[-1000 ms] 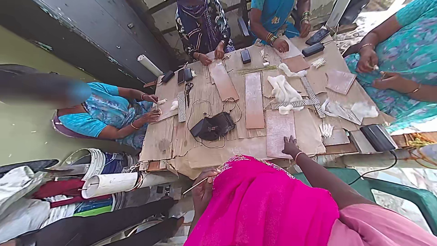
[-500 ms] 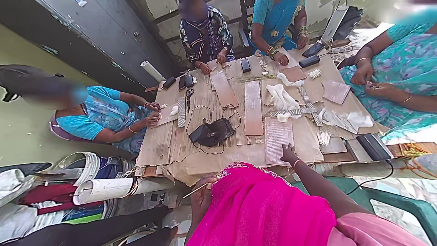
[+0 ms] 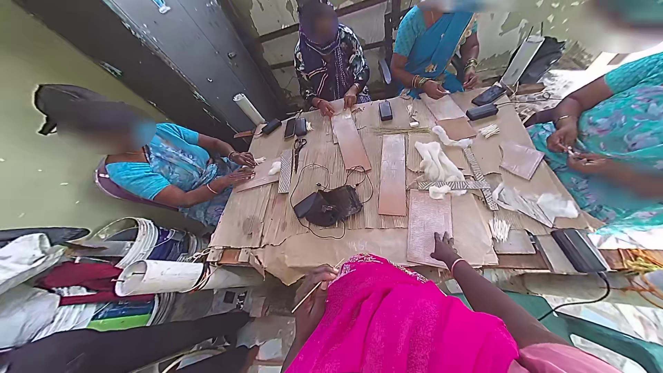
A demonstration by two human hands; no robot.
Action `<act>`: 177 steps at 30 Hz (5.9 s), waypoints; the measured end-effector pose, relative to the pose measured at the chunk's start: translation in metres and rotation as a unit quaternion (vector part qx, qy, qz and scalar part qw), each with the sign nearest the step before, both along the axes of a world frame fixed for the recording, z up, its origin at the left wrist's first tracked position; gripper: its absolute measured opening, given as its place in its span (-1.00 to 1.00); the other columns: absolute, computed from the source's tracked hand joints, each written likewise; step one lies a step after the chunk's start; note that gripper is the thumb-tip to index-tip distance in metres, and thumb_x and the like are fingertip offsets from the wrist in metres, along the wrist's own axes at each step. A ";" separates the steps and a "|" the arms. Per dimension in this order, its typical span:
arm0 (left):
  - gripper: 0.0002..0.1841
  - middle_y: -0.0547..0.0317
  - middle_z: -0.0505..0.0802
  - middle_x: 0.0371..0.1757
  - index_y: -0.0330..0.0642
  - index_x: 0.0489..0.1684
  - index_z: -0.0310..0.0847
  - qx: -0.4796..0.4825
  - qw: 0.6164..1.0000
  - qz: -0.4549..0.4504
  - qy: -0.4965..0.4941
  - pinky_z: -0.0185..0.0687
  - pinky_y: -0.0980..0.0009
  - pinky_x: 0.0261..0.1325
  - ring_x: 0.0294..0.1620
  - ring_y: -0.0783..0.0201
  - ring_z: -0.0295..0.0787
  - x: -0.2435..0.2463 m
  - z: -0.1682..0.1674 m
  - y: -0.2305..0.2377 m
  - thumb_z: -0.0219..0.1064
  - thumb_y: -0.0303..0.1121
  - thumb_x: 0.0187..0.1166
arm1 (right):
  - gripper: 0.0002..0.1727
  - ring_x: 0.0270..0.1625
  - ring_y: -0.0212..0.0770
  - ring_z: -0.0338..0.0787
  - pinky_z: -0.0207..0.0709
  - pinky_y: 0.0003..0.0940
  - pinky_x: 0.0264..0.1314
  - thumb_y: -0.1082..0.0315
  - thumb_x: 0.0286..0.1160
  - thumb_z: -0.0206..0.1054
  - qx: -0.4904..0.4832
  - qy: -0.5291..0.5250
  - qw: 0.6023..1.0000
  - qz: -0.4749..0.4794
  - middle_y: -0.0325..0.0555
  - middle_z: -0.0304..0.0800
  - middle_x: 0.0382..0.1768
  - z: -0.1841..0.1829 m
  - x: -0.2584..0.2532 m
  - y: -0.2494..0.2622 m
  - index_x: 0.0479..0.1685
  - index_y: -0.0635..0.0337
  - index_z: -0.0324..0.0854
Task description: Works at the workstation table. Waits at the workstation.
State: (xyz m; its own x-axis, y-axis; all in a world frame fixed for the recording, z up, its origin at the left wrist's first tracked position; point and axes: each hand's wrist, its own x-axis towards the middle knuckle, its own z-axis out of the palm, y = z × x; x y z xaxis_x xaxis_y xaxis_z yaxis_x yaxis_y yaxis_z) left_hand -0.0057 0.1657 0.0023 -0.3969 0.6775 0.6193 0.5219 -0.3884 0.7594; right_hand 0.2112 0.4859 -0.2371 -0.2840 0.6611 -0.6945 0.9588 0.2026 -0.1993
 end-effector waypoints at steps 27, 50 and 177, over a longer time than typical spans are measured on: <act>-0.69 0.20 0.82 0.03 -0.28 -0.04 0.64 0.028 0.999 0.010 -0.027 0.56 0.58 0.40 0.25 0.57 0.69 0.001 -0.003 -0.002 0.02 -0.27 0.86 | 0.27 0.86 0.54 -0.17 0.22 0.42 0.62 0.14 0.32 0.63 0.062 -0.034 0.997 0.028 0.45 -0.49 0.87 -0.047 0.005 0.010 0.94 0.12 -0.31; -0.67 -0.13 0.83 -0.05 -0.55 -0.14 0.61 0.030 0.999 0.013 -0.021 0.50 0.55 0.41 0.21 0.41 0.73 0.005 0.001 -0.008 0.02 -0.40 0.82 | 0.08 0.85 0.48 0.00 0.19 0.24 0.72 0.16 0.63 0.38 0.019 -0.056 0.996 0.059 0.48 -0.32 0.86 0.081 -0.017 -0.032 0.92 0.27 -0.39; -0.61 -0.10 0.83 -0.04 -0.52 -0.15 0.63 0.011 1.000 0.012 -0.010 0.48 0.54 0.45 0.23 0.41 0.72 0.012 0.002 -0.012 0.01 -0.31 0.85 | 0.08 0.83 0.45 0.08 0.22 0.20 0.71 0.24 0.56 0.43 0.026 -0.027 0.998 0.051 0.53 -0.20 0.83 0.142 -0.016 -0.052 0.89 0.39 -0.32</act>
